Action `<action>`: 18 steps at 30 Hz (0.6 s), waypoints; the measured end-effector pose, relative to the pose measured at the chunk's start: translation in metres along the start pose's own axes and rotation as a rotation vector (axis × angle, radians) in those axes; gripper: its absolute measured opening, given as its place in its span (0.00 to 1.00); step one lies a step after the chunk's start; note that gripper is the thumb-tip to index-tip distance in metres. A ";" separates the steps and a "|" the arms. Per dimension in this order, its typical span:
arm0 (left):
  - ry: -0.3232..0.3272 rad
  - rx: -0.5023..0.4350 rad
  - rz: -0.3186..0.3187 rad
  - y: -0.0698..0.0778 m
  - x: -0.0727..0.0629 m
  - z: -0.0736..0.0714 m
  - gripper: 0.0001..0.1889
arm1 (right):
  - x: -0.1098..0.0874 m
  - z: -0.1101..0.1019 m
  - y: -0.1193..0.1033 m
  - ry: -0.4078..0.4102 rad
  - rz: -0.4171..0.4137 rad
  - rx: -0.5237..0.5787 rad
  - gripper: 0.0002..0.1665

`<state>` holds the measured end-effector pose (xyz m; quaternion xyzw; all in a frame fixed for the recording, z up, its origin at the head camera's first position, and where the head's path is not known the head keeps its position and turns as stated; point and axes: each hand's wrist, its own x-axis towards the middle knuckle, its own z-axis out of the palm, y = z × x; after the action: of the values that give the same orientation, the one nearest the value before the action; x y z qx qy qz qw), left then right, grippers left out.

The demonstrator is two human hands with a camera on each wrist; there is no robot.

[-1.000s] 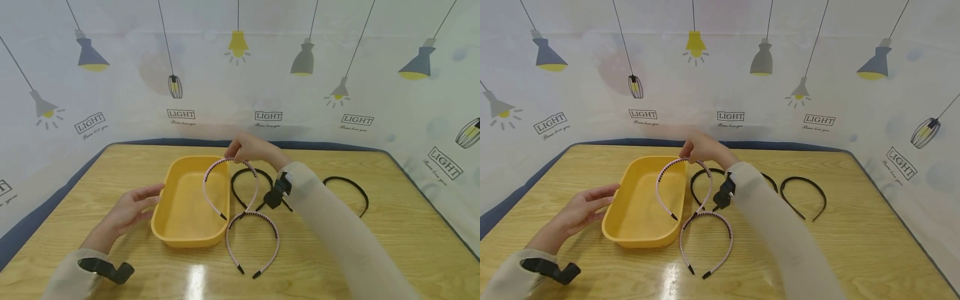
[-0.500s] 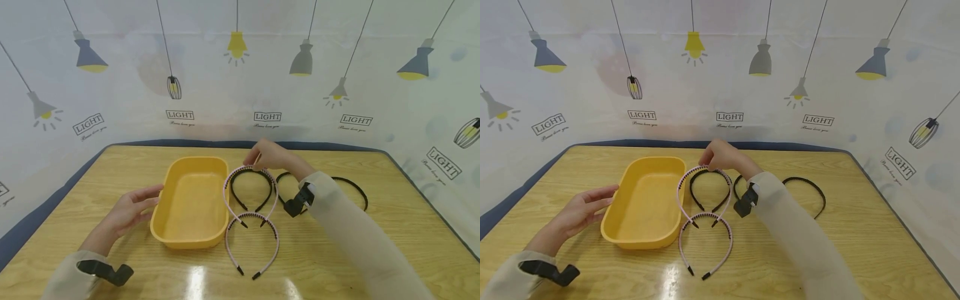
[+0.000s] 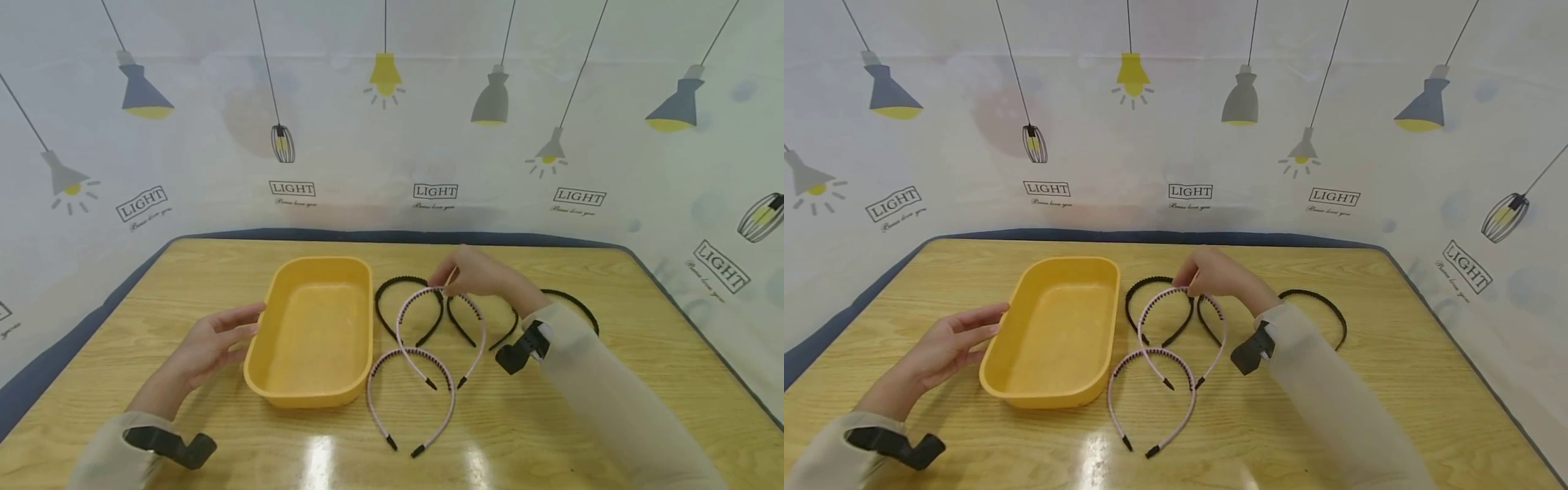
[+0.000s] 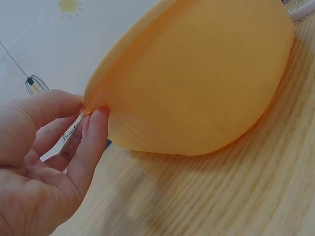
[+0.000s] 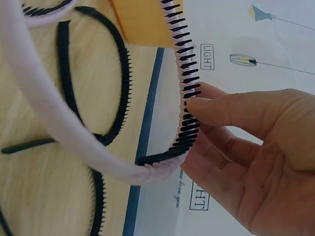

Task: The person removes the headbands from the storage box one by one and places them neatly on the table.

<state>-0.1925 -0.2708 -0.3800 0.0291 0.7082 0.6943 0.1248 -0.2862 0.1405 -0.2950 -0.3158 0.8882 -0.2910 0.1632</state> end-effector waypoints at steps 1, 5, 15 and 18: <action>0.000 -0.001 -0.001 0.000 0.000 0.000 0.27 | -0.002 0.001 0.004 -0.003 -0.006 0.004 0.15; 0.004 0.009 -0.004 0.000 0.000 0.000 0.28 | -0.009 0.004 0.016 -0.004 -0.021 0.021 0.15; 0.004 0.001 -0.002 -0.001 0.000 -0.001 0.27 | -0.027 0.010 0.031 -0.023 0.017 0.000 0.14; 0.004 0.004 -0.004 -0.001 0.000 -0.001 0.27 | -0.033 0.011 0.036 -0.023 0.002 -0.008 0.13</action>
<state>-0.1928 -0.2716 -0.3811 0.0264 0.7098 0.6927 0.1248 -0.2726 0.1803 -0.3226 -0.3188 0.8878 -0.2835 0.1726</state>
